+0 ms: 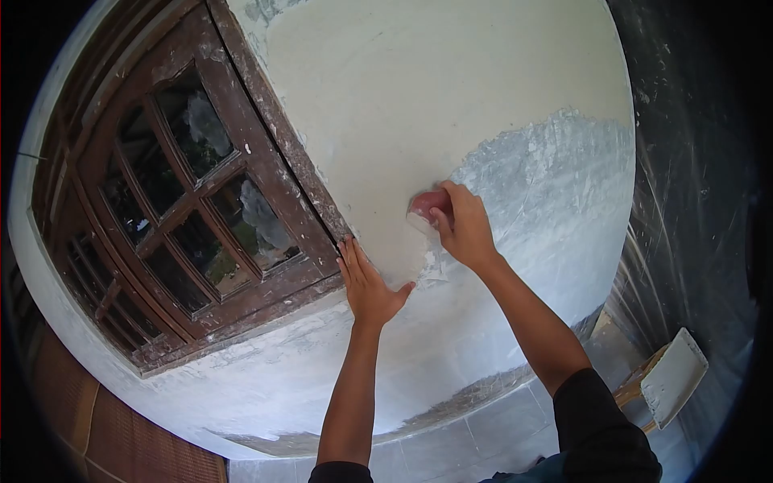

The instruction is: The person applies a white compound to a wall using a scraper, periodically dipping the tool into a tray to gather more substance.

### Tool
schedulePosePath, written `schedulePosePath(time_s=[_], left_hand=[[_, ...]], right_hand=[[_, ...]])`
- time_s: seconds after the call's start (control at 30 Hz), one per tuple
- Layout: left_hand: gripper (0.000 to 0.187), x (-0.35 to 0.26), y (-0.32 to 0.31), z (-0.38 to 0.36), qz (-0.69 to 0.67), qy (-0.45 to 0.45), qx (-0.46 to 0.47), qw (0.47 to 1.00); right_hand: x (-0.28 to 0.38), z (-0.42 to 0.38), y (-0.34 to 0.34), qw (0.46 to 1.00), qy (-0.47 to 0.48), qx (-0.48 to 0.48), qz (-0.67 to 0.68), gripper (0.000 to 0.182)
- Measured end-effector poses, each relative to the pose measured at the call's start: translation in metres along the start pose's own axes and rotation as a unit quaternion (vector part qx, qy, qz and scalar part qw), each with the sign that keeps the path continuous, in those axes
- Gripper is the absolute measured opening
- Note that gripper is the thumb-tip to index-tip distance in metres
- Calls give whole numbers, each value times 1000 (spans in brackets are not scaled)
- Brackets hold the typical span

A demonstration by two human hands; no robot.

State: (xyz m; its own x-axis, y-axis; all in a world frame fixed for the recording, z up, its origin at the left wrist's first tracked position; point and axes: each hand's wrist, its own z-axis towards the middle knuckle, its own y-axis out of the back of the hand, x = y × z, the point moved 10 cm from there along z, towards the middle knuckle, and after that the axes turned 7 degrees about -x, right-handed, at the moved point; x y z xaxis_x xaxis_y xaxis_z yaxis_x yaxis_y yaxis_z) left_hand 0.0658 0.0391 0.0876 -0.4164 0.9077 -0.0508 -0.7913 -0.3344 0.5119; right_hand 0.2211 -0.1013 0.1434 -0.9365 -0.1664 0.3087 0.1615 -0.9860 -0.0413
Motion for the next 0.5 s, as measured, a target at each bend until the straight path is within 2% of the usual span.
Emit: schedulePosePath(time_s=[0.03,0.07,0.1,0.17,0.23,0.3,0.37,0.43,0.5], left_hand=[[135,1,0,-1,0,0,-3,1000],[135,1,0,-2,-1,4,-3,1000],[135,1,0,-1,-2,7,-3,1000],[135,1,1,0,-3,10,-4,1000],[134,-1,1,0,0,11,0,1000],[134,-1,-1,0,-1,10,0,1000],[134,1,0,-1,4,9,-2,1000],[134,1,0,-1,-3,6,-6,1000],[134,0,1,0,-1,12,-6,1000]], right_hand=[[-12,15,16,998,-42,-40,-15,43],[-13,26,38,992,-26,-123,-34,43],[-12,33,46,989,-20,-145,-26,41],[18,30,26,999,12,-50,-4,38],[50,3,-14,989,122,83,11,40],[53,-5,-29,981,153,122,-1,41],[20,21,-4,997,50,40,-41,39],[2,38,33,995,18,-78,-66,41],[7,38,34,996,18,-71,-45,41]])
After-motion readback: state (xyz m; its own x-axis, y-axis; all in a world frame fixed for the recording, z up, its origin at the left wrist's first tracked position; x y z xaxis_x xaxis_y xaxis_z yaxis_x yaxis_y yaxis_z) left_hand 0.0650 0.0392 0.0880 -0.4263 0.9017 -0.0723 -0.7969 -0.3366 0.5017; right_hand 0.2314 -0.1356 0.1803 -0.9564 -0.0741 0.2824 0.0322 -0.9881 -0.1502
